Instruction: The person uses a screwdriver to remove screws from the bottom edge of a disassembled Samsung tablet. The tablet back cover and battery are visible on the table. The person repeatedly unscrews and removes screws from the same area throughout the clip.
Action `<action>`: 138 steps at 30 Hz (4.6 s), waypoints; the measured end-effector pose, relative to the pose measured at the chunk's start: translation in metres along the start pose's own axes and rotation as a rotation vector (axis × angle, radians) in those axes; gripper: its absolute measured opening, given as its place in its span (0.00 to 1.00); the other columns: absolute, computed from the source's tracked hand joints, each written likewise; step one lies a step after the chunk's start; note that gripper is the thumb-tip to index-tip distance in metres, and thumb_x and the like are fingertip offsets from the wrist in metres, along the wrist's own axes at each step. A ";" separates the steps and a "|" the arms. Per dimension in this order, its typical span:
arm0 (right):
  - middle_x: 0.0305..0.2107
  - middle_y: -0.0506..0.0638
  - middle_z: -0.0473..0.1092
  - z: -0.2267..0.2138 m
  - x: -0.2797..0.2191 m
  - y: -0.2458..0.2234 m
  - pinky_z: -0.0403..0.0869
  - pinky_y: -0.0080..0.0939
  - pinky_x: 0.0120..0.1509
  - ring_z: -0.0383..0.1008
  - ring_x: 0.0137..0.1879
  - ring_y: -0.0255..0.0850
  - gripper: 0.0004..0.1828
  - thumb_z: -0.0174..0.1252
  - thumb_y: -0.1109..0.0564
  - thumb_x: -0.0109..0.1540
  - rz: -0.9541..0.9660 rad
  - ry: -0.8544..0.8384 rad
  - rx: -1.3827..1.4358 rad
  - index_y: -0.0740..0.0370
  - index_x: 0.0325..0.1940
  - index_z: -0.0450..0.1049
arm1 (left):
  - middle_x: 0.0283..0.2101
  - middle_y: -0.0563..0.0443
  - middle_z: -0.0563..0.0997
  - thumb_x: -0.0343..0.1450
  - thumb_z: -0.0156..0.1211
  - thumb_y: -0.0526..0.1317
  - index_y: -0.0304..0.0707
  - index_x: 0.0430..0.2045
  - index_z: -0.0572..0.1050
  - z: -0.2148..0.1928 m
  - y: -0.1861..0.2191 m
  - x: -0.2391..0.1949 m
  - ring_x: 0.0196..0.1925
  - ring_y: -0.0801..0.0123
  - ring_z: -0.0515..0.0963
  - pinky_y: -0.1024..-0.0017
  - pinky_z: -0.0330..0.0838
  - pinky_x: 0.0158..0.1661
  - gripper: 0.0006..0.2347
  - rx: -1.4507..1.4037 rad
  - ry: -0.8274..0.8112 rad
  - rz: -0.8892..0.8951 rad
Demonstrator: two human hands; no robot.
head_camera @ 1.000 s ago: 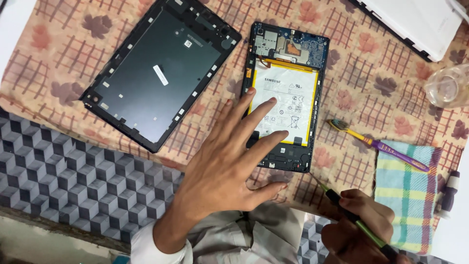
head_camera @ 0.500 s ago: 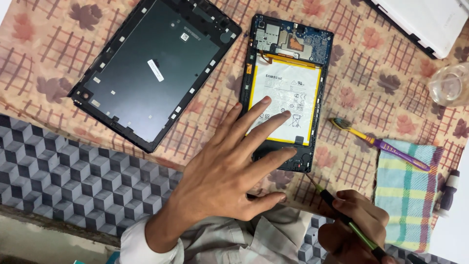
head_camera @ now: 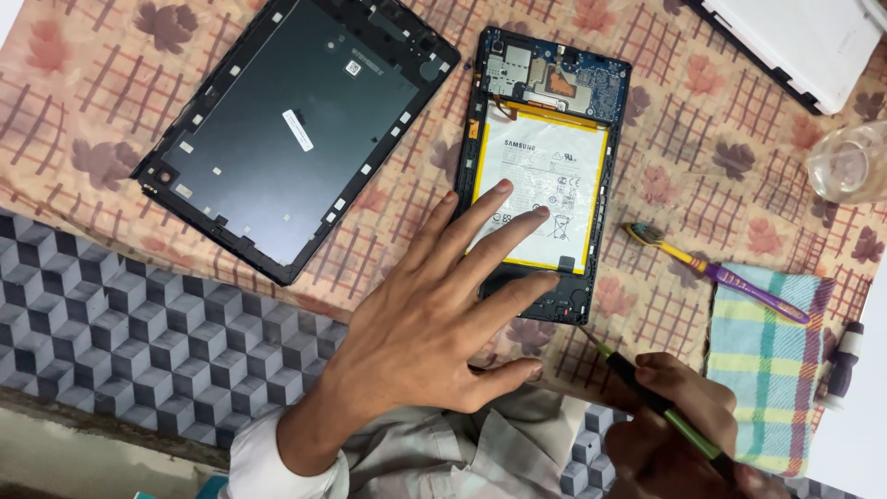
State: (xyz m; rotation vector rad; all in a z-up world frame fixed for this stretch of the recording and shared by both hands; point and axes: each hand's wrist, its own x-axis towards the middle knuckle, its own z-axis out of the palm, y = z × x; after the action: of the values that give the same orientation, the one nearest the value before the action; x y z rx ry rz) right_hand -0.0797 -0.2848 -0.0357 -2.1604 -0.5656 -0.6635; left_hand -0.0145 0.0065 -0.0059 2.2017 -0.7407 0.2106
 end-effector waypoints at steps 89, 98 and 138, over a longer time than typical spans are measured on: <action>0.43 0.62 0.75 0.002 -0.016 0.028 0.85 0.52 0.46 0.81 0.42 0.50 0.11 0.62 0.71 0.67 0.394 0.168 1.063 0.62 0.42 0.67 | 0.47 0.46 0.79 0.74 0.62 0.25 0.28 0.46 0.73 0.049 0.013 0.025 0.50 0.69 0.81 0.68 0.82 0.55 0.08 -1.665 0.359 -0.298; 0.33 0.55 0.62 -0.013 -0.015 0.028 0.80 0.49 0.49 0.73 0.40 0.43 0.19 0.61 0.78 0.68 0.605 0.226 1.338 0.63 0.33 0.63 | 0.46 0.49 0.78 0.74 0.64 0.26 0.36 0.48 0.71 0.045 0.010 0.023 0.50 0.71 0.78 0.70 0.77 0.54 0.12 -1.781 0.348 -0.232; 0.35 0.57 0.81 0.028 -0.016 0.029 0.80 0.55 0.56 0.79 0.49 0.52 0.18 0.51 0.46 0.73 0.137 0.110 0.925 0.60 0.58 0.75 | 0.42 0.33 0.83 0.72 0.61 0.19 0.38 0.25 0.61 0.053 0.009 0.022 0.46 0.61 0.85 0.66 0.84 0.48 0.16 -1.659 0.297 -0.249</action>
State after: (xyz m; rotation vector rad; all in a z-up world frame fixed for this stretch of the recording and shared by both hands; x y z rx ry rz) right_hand -0.0674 -0.2828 -0.0770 -1.2717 -0.5186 -0.3323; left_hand -0.0063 -0.0466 -0.0279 0.6203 -0.2158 -0.1808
